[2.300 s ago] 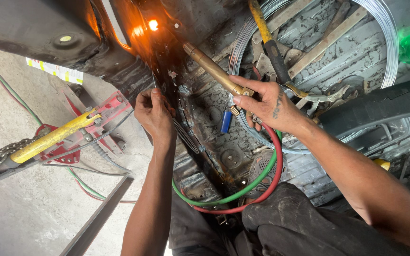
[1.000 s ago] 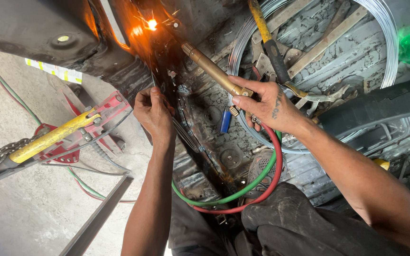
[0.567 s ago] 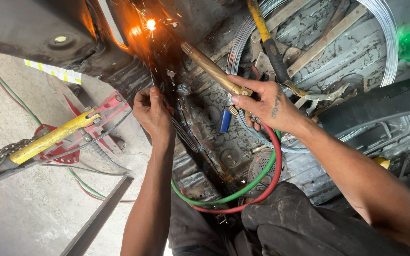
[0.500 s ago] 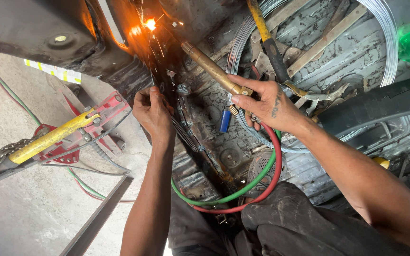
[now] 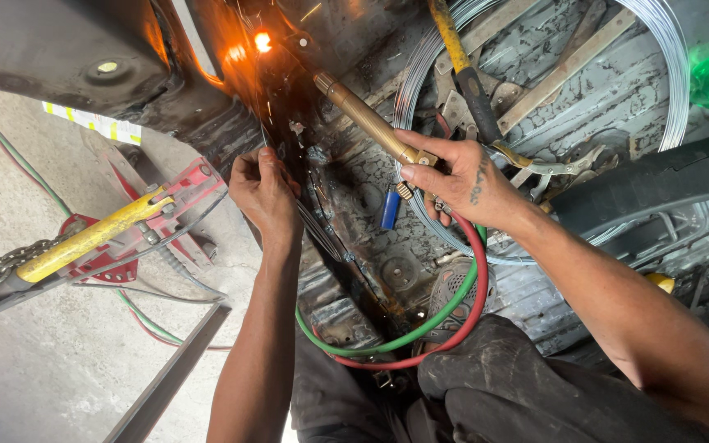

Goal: The person lies under a vehicle and uses a handheld gas torch to heat and burn material along the vehicle's undercarriage seam, holding a length of wire in the other hand while directing the flame at the body panel. The torch flame and sparks are visible as the person works along the seam.

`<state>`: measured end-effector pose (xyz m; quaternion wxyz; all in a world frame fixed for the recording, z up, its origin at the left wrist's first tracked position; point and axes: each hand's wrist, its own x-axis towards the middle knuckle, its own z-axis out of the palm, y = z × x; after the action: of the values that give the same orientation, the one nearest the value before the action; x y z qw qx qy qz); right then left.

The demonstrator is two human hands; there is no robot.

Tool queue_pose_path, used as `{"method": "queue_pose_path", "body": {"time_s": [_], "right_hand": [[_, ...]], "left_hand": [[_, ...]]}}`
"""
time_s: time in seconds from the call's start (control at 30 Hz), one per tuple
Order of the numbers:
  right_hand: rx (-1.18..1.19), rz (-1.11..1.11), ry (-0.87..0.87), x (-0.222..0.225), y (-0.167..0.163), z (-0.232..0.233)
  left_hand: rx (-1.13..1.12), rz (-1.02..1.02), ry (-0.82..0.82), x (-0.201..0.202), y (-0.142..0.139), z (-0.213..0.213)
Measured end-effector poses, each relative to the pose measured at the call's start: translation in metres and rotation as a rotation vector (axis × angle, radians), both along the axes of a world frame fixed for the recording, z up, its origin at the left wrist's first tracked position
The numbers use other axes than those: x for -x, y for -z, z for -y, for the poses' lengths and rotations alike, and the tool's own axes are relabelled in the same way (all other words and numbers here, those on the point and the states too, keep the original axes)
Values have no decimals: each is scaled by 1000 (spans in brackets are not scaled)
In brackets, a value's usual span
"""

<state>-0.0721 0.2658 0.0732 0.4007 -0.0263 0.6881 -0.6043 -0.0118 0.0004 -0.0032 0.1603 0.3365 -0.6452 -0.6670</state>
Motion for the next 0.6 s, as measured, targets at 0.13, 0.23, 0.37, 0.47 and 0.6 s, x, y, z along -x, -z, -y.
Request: {"method": "queue_pose_path", "body": {"time_s": [0.13, 0.23, 0.37, 0.47, 0.6], "right_hand": [[-6, -12, -8, 0, 0, 0], [9, -9, -6, 0, 0, 0], [-9, -11, -12, 0, 0, 1], [-19, -21, -18, 0, 0, 1], [-9, -2, -10, 0, -1, 1]], "left_hand": [[9, 0, 5, -2, -1, -1], [11, 6, 3, -2, -1, -1], [11, -13, 9, -1, -1, -1], [25, 30, 8, -1, -2, -1], [-8, 20, -8, 1, -2, -2]]}}
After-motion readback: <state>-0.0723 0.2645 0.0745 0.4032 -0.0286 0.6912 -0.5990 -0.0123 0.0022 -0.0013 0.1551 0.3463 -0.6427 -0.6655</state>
